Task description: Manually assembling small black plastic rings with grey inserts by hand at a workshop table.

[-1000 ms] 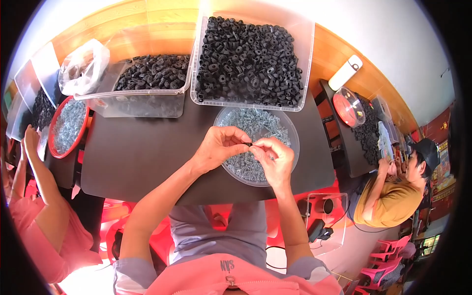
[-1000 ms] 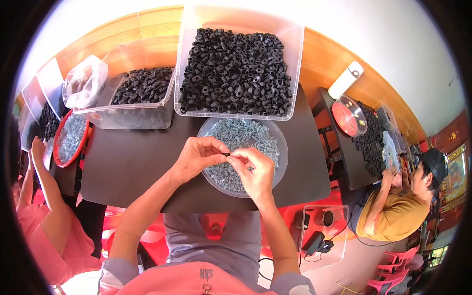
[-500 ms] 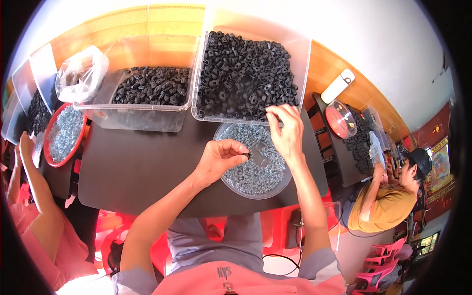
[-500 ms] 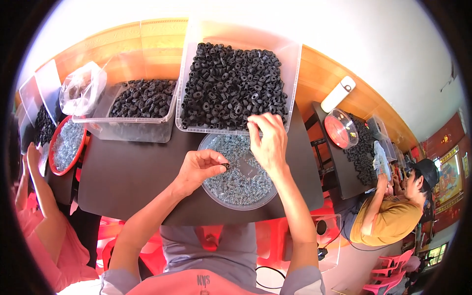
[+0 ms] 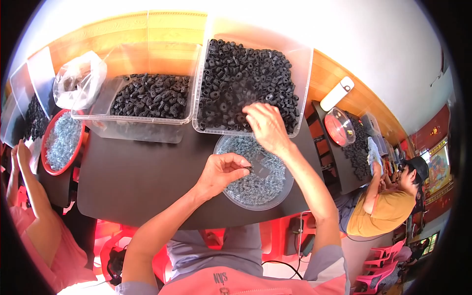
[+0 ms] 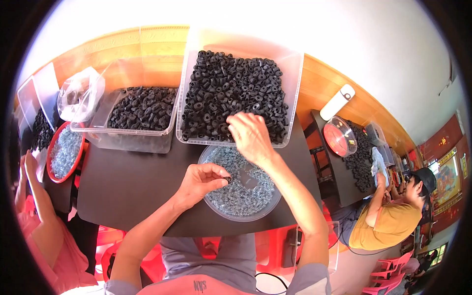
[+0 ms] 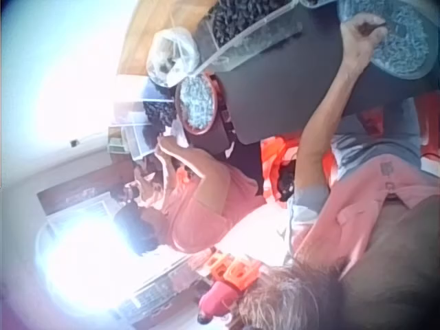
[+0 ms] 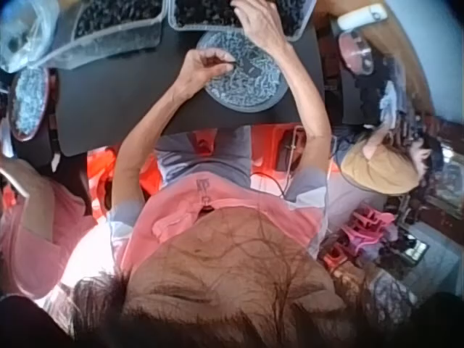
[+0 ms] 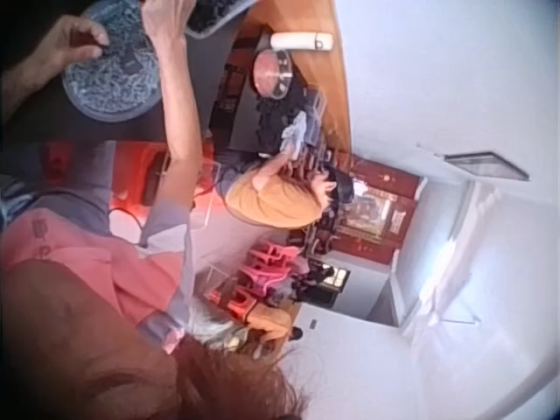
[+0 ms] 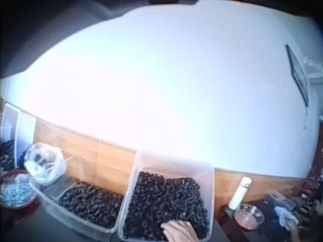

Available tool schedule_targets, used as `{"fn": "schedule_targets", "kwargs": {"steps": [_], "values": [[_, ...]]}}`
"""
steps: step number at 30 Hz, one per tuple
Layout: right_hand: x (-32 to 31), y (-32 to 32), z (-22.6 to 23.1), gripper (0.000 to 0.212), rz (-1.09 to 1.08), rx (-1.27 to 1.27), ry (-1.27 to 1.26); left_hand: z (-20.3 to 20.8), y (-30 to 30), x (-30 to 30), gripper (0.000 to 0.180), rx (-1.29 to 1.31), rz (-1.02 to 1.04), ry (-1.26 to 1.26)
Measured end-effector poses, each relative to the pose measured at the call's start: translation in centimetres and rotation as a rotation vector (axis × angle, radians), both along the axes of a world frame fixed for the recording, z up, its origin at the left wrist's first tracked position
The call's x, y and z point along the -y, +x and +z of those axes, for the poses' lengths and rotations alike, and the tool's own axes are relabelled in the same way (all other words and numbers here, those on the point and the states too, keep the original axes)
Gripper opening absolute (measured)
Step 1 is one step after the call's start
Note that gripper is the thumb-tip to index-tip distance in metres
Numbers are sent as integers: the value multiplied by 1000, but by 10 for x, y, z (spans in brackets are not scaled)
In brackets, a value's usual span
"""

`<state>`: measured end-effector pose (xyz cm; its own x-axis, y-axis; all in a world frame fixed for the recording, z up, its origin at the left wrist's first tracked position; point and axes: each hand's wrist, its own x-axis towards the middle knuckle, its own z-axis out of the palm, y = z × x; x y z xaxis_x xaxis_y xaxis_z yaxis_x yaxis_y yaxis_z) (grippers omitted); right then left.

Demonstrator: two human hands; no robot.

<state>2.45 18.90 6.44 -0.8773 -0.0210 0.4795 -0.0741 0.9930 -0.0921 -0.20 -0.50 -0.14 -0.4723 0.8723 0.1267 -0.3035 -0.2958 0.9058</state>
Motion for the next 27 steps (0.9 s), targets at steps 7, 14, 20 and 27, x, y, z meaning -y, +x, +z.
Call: {"fn": "schedule_targets", "kwargs": {"steps": [7, 14, 20, 27], "values": [[-64, -46, 30, 26, 48, 59, -300, -4, -3, -1, 13, -1, 18, 21], [-101, -54, 53, 30, -24, 75, -529, -5, -3, -2, 13, 3, 12, 9], [-61, -30, 57, 8, -76, 28, -310, -4, -2, 0, 15, 27, -2, -8], [-34, -41, 32, 16, -409, 207, -43, -3, -3, -1, 14, -1, 11, -12]]}}
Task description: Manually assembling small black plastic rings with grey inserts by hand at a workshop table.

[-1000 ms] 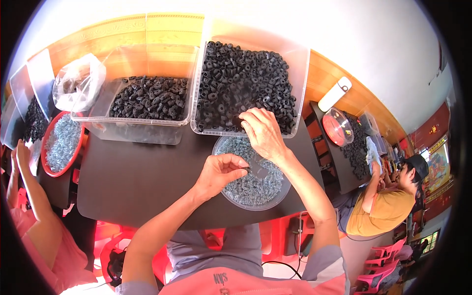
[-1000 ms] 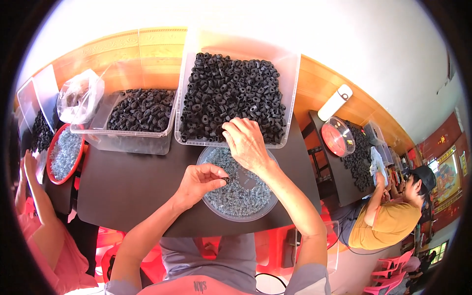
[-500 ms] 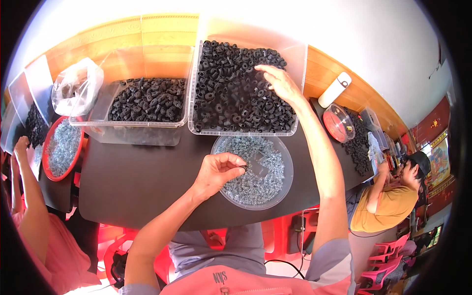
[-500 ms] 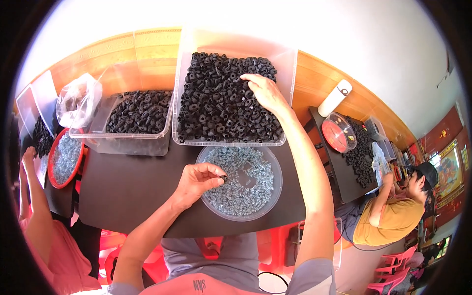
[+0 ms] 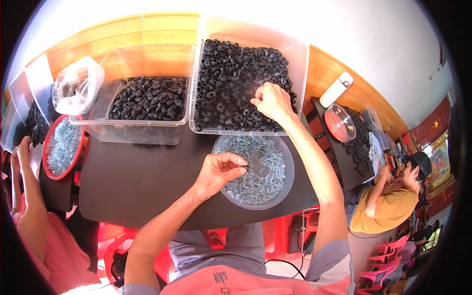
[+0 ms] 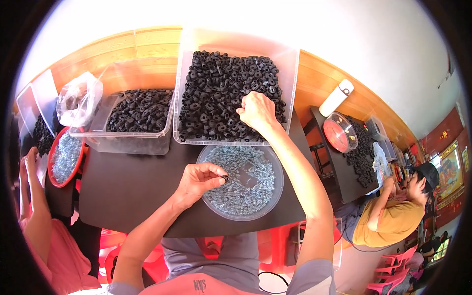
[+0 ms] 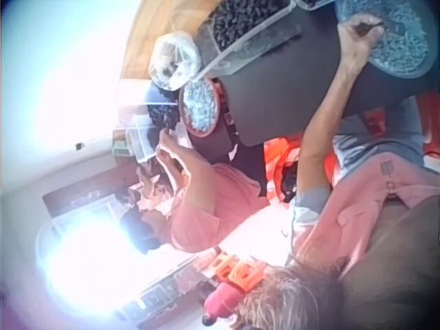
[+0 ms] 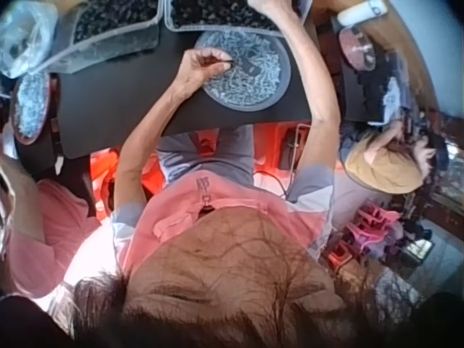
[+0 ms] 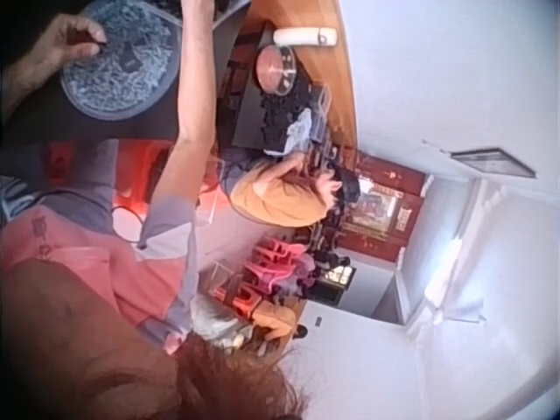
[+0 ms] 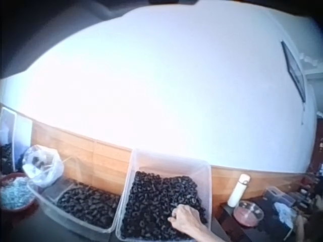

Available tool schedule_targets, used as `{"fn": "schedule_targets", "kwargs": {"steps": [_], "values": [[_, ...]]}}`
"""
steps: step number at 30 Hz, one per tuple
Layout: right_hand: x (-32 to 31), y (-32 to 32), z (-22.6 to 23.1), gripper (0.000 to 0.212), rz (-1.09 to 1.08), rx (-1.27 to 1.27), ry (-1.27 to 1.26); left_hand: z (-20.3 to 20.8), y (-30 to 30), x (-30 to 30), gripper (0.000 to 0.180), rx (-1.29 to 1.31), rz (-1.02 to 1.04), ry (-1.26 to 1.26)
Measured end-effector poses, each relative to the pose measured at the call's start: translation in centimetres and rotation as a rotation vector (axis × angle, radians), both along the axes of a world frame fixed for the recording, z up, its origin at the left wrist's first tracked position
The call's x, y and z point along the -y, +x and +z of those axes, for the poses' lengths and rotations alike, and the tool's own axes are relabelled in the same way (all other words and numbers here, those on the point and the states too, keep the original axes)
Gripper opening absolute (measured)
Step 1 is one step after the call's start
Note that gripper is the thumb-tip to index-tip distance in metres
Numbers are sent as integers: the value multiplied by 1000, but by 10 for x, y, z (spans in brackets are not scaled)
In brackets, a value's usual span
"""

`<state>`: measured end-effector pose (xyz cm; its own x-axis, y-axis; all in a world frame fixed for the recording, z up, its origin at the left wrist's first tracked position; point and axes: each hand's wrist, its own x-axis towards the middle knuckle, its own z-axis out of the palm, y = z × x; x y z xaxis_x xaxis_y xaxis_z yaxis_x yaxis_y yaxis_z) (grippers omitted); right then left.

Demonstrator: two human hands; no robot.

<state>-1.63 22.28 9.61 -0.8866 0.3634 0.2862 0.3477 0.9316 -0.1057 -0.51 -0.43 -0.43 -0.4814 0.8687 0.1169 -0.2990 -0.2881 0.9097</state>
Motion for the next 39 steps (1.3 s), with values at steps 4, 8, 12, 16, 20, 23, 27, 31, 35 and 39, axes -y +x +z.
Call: {"fn": "schedule_targets", "kwargs": {"steps": [4, 8, 12, 16, 20, 23, 27, 31, 35, 39], "values": [[2, -8, -12, 16, -46, -7, 197, 2, 1, -1, 14, -19, -10, -4], [7, -8, -13, 14, -63, -90, 44, 1, 2, 1, 13, -13, -10, -5], [3, -1, -18, 8, -33, -286, -109, 0, 2, 0, 12, -9, -35, 15], [-11, 27, -19, 5, 188, -521, -720, -9, 1, -6, 13, 23, -55, 127], [43, 92, -8, 14, 259, -360, -1114, -5, -3, -2, 12, 41, -43, 103], [70, 128, -29, 12, 210, -369, -1225, 1, 0, -4, 11, 20, -57, 100], [85, 152, -58, 15, 180, -457, -1346, 3, 5, -4, 14, -3, -93, 71], [96, 155, -64, 12, 162, -497, -1394, 0, 3, -1, 16, -19, -109, 33], [92, 157, -71, 11, 188, -473, -1366, -2, 5, -2, 16, -37, -119, 14], [91, 160, -75, 11, 203, -421, -1307, 1, 7, -1, 16, -87, -119, -13]]}}
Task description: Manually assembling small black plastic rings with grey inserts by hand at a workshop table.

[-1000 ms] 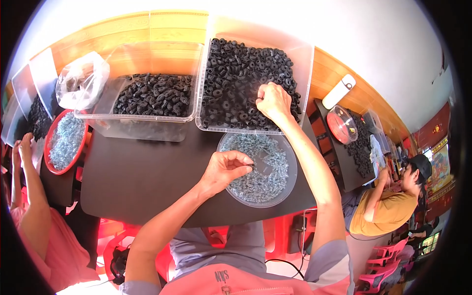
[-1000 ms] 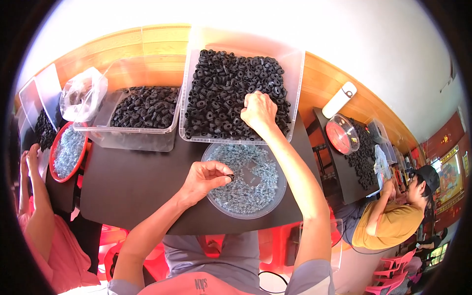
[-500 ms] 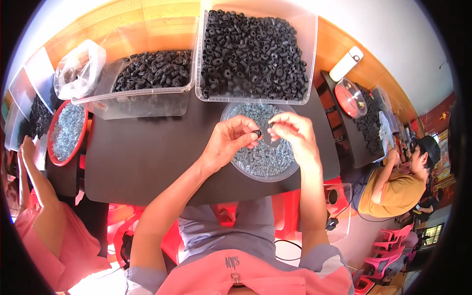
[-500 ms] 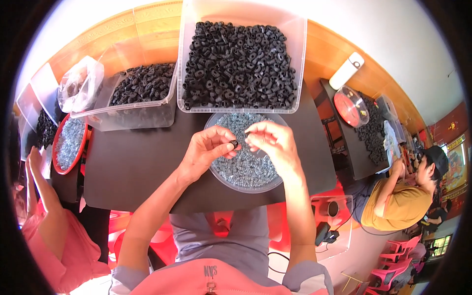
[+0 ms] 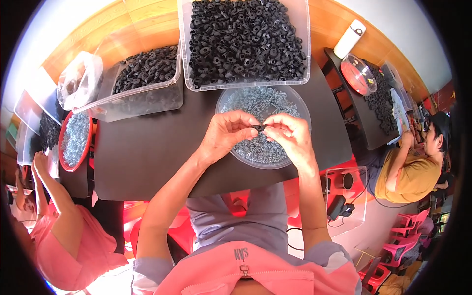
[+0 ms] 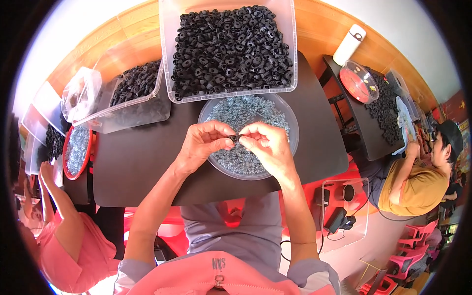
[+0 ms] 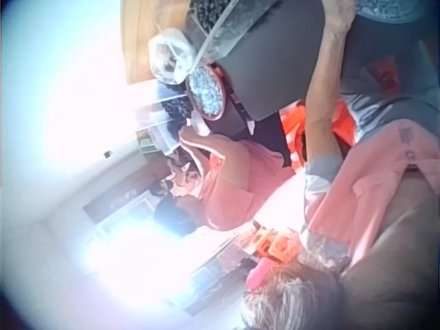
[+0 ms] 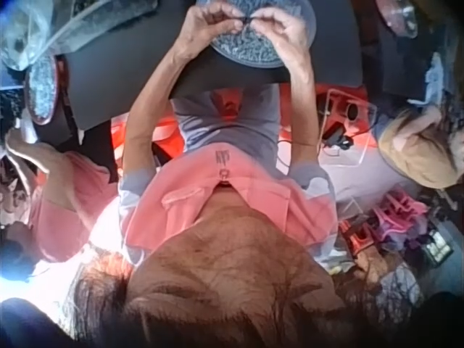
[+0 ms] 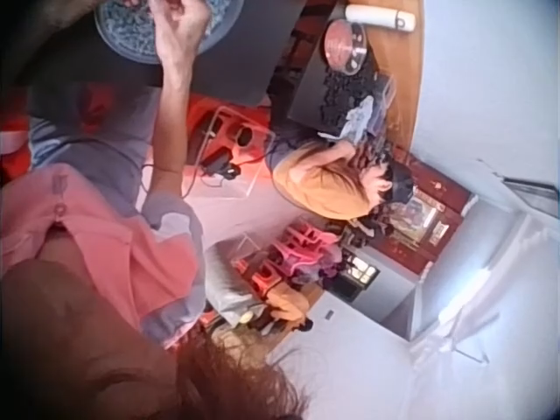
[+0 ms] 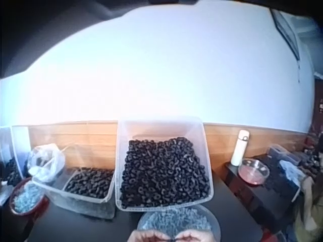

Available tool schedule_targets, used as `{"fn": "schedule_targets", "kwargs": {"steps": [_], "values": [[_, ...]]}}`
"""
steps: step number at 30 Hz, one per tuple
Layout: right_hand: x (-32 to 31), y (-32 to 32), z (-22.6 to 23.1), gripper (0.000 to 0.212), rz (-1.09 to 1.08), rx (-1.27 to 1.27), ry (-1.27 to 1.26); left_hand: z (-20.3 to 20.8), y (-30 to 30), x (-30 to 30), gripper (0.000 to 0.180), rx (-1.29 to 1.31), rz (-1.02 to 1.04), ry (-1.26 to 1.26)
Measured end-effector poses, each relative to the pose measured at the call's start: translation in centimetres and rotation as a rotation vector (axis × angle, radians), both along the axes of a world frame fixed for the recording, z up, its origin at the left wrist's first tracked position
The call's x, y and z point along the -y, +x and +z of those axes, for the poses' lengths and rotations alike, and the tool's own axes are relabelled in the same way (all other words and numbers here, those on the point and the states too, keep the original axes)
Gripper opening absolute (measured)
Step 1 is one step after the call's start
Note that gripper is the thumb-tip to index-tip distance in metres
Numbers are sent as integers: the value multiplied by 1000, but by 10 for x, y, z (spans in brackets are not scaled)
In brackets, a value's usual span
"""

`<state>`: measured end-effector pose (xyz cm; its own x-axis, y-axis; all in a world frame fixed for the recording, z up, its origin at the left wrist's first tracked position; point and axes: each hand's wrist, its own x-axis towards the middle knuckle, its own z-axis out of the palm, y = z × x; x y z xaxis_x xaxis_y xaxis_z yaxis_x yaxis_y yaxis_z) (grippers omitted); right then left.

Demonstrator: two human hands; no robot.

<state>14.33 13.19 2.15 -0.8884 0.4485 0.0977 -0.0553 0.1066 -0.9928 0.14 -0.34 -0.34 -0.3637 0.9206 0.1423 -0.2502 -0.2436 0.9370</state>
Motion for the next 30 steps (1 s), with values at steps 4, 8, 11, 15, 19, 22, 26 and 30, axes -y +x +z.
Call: {"fn": "schedule_targets", "kwargs": {"steps": [4, 8, 11, 15, 19, 22, 26, 30], "values": [[3, 0, -2, 8, -64, -53, 208, 2, 1, 0, 17, -34, 7, -50], [10, 1, 7, 6, -108, 7, 436, -1, 1, 0, 14, -54, 5, -45], [12, 0, 3, 6, -108, 15, 389, -3, 1, 0, 13, -63, -4, -45], [16, -1, 3, 7, -133, 29, 497, -6, 3, -1, 10, -158, 42, -78], [20, -2, 2, 13, -182, -7, 618, -6, 3, 0, 13, -233, 43, -131], [23, -6, 1, 13, -206, 23, 642, -5, 3, 0, 12, -291, 54, -147], [25, -11, 0, 13, -222, 45, 683, -6, 4, -2, 11, -463, 174, -143], [28, -15, -13, 15, -287, -12, 784, -3, 8, -2, 12, -580, 307, -137]]}}
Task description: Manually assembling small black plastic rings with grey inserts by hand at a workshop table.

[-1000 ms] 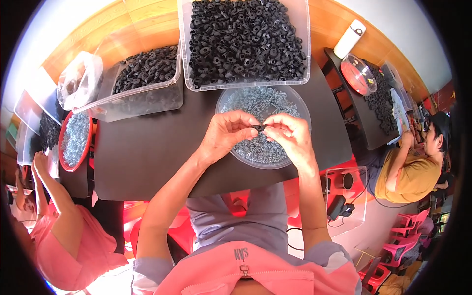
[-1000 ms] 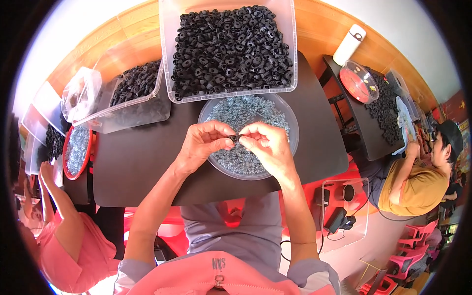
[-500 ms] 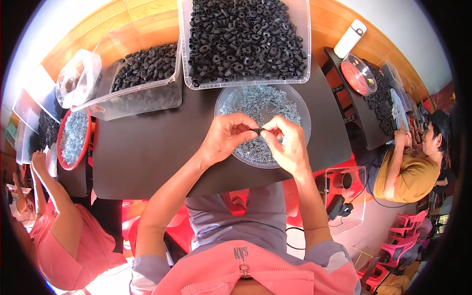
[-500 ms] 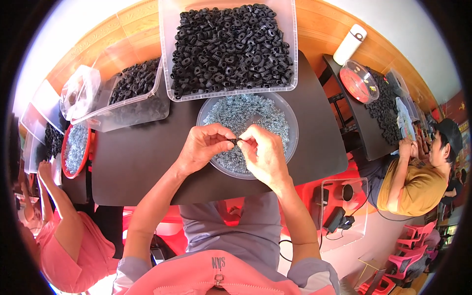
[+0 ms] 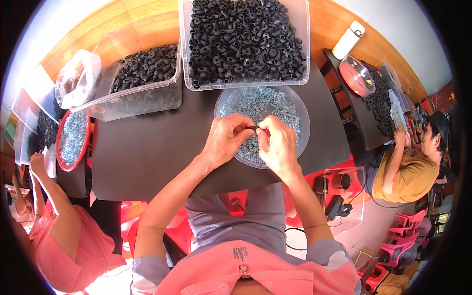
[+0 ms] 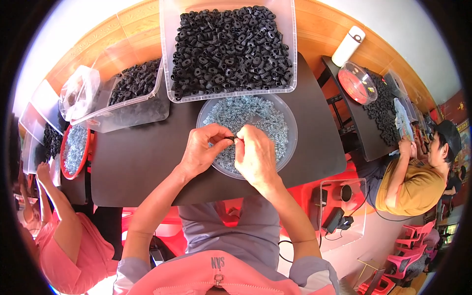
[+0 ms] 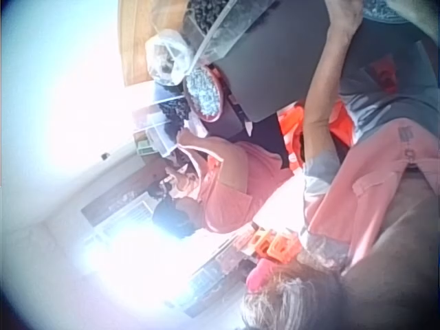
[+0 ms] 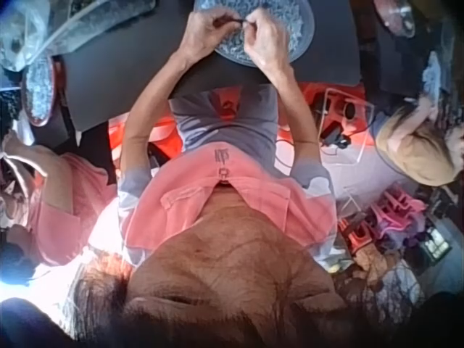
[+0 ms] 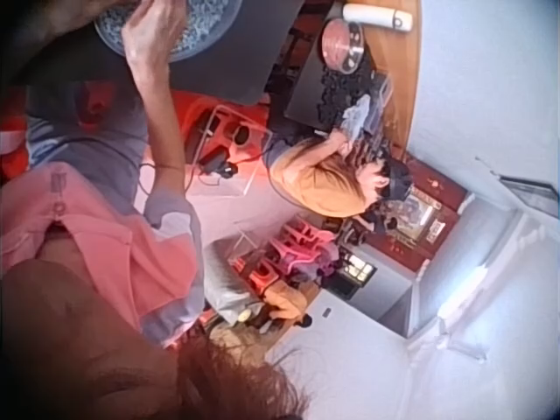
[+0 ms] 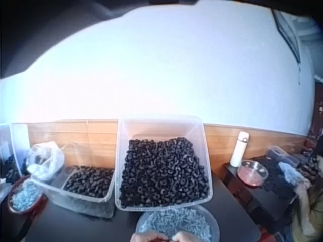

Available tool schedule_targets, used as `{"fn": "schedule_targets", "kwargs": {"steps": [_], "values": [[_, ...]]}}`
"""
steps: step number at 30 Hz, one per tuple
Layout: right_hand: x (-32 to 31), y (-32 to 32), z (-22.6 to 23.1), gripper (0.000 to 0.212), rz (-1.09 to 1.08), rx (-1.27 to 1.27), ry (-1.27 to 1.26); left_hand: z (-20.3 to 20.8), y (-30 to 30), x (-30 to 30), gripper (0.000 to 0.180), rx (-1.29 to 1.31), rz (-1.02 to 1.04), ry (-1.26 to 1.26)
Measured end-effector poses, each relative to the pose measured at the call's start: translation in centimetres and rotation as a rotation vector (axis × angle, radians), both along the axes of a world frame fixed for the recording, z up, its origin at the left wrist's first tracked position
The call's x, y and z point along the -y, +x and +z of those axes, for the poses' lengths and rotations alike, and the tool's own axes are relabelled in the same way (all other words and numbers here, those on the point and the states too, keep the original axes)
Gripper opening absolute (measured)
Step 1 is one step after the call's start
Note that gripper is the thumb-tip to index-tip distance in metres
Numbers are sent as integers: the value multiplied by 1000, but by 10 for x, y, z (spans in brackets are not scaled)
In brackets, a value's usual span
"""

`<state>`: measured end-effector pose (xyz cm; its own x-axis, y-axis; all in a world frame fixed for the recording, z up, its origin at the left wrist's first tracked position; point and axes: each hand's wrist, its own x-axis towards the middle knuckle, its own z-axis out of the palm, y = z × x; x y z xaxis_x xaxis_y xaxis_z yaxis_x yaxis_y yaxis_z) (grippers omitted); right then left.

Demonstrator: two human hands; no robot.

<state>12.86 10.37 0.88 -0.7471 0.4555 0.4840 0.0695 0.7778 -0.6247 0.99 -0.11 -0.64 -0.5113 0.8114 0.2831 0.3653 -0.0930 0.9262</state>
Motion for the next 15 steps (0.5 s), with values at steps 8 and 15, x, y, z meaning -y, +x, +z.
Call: {"fn": "schedule_targets", "kwargs": {"steps": [8, 15], "values": [[21, -5, -5, 37, -77, -61, 76, 11, 4, 4, 13, -28, 141, -85], [25, -13, -8, 38, -146, -40, 138, 7, 6, 3, 9, 97, 226, -43]]}}
